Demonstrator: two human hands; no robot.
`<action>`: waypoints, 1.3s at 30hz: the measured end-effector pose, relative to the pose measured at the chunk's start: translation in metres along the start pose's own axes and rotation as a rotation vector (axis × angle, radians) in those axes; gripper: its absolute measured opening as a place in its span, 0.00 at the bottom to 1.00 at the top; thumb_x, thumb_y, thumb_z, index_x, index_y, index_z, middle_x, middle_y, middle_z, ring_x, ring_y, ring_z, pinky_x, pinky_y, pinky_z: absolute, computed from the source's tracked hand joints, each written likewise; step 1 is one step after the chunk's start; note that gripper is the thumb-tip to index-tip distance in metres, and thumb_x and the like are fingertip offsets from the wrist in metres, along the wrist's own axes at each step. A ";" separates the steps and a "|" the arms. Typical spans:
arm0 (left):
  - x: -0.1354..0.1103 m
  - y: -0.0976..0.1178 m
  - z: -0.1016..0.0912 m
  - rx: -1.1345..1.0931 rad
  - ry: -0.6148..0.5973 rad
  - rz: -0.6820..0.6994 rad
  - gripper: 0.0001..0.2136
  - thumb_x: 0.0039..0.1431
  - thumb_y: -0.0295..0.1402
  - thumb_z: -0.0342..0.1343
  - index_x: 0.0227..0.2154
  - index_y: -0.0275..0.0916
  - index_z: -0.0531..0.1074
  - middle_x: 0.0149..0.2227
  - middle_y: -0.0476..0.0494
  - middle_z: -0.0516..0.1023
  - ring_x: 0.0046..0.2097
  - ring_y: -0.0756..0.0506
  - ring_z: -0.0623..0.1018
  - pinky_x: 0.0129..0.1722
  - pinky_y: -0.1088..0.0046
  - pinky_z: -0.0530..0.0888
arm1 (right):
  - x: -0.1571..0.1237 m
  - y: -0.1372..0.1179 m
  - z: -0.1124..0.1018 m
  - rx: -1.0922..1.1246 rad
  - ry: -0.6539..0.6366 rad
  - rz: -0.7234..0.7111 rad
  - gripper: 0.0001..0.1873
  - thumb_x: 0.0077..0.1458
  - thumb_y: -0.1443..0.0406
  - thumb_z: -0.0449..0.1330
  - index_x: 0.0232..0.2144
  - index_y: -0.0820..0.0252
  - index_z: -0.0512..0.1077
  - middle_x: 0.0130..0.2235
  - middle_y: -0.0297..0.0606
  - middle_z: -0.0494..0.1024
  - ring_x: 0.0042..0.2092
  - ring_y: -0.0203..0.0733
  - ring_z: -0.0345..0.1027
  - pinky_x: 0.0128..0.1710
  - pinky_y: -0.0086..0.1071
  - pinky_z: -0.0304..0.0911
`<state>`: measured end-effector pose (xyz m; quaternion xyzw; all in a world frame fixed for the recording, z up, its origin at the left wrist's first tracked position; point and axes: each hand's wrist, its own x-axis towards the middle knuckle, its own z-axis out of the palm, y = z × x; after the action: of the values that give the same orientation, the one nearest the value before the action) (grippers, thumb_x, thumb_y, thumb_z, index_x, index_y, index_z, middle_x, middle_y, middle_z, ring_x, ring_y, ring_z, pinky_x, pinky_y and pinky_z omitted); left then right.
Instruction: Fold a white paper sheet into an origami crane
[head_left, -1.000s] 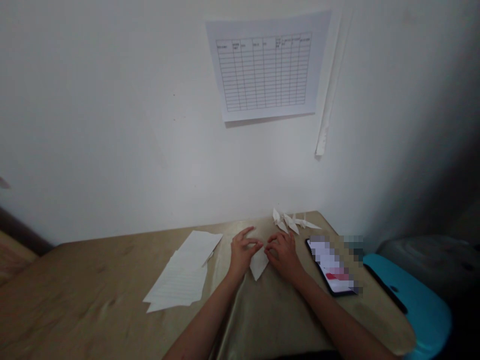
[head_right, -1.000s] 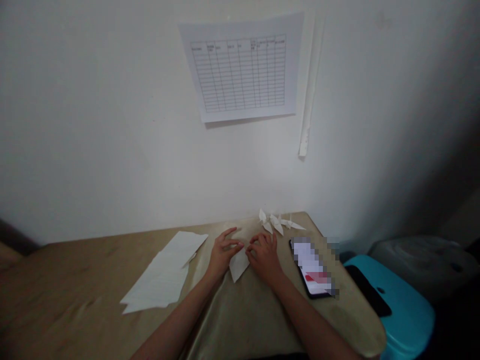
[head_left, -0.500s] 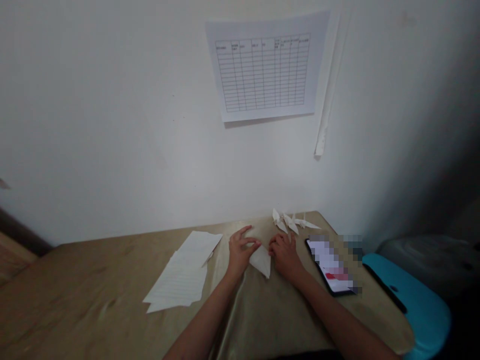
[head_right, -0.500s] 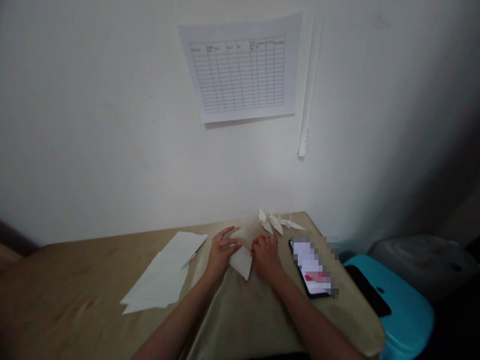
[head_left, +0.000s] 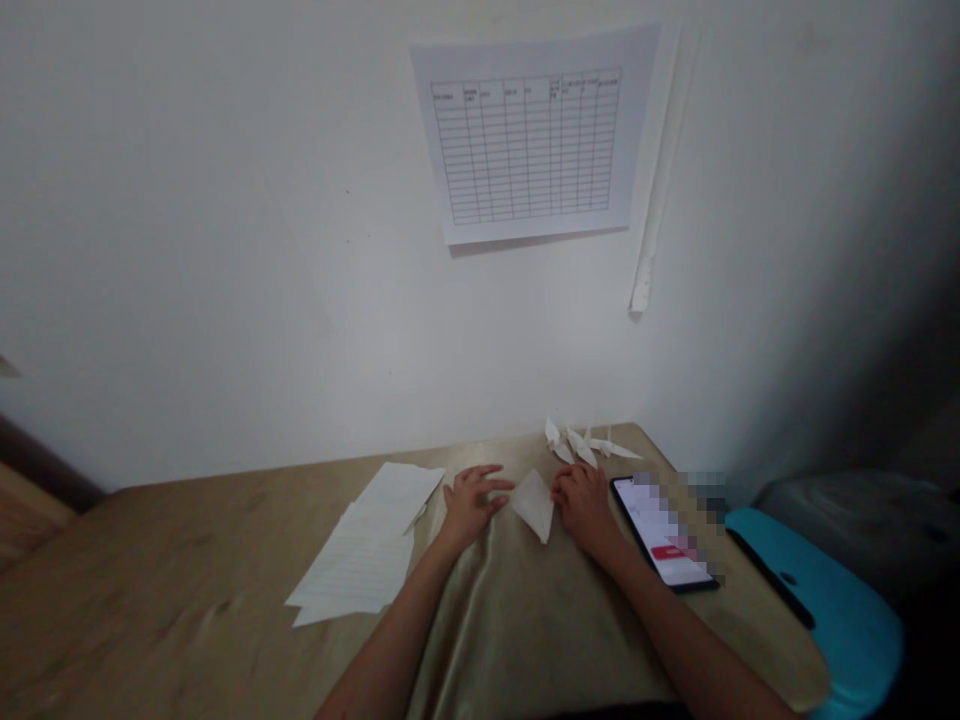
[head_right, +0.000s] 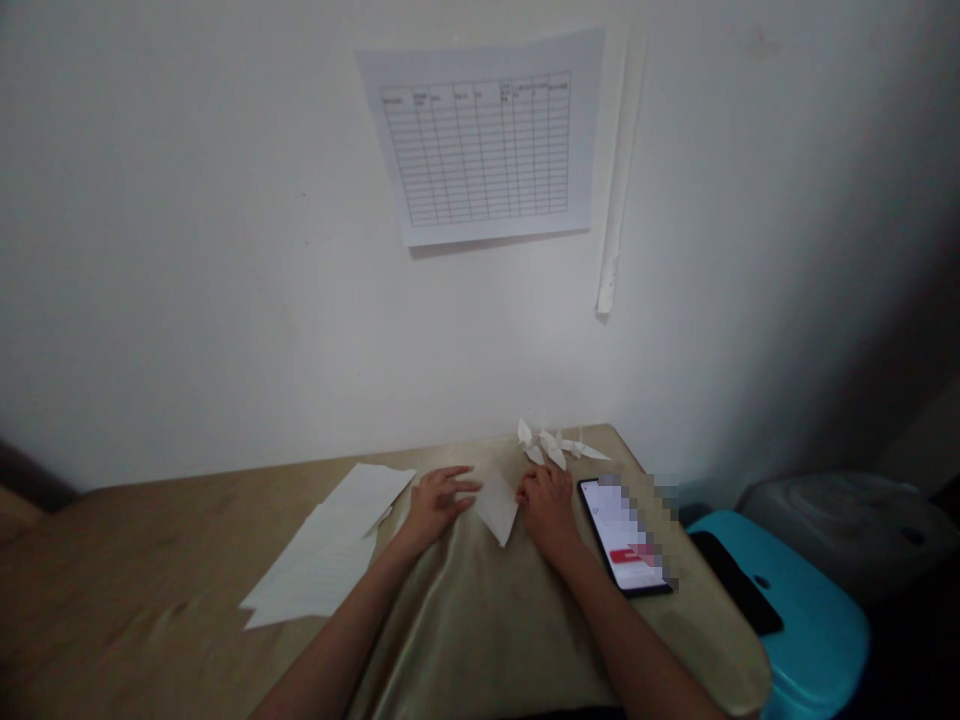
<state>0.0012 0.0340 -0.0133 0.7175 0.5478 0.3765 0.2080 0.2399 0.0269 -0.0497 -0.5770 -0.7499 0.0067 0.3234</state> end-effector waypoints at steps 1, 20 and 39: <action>-0.001 0.002 -0.001 0.049 -0.076 -0.030 0.12 0.51 0.30 0.69 0.35 0.58 0.84 0.58 0.49 0.79 0.63 0.31 0.68 0.63 0.26 0.49 | 0.000 0.001 -0.001 -0.005 -0.011 0.007 0.08 0.59 0.71 0.59 0.34 0.56 0.77 0.47 0.44 0.77 0.55 0.56 0.63 0.61 0.55 0.48; -0.005 0.017 0.008 0.260 -0.224 -0.089 0.05 0.59 0.39 0.64 0.37 0.53 0.82 0.61 0.52 0.76 0.67 0.36 0.64 0.66 0.31 0.44 | -0.001 -0.017 -0.013 -0.029 -0.138 0.026 0.07 0.60 0.67 0.59 0.36 0.55 0.78 0.50 0.42 0.77 0.57 0.52 0.62 0.65 0.52 0.45; -0.006 0.014 0.022 0.338 -0.184 -0.023 0.04 0.57 0.38 0.67 0.33 0.48 0.78 0.60 0.51 0.75 0.66 0.36 0.63 0.64 0.27 0.40 | -0.001 -0.022 -0.014 -0.042 -0.206 0.024 0.07 0.60 0.68 0.60 0.38 0.56 0.78 0.50 0.41 0.77 0.58 0.52 0.62 0.67 0.53 0.40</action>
<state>0.0266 0.0268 -0.0192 0.7672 0.5902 0.2098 0.1380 0.2277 0.0133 -0.0311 -0.5890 -0.7721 0.0545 0.2323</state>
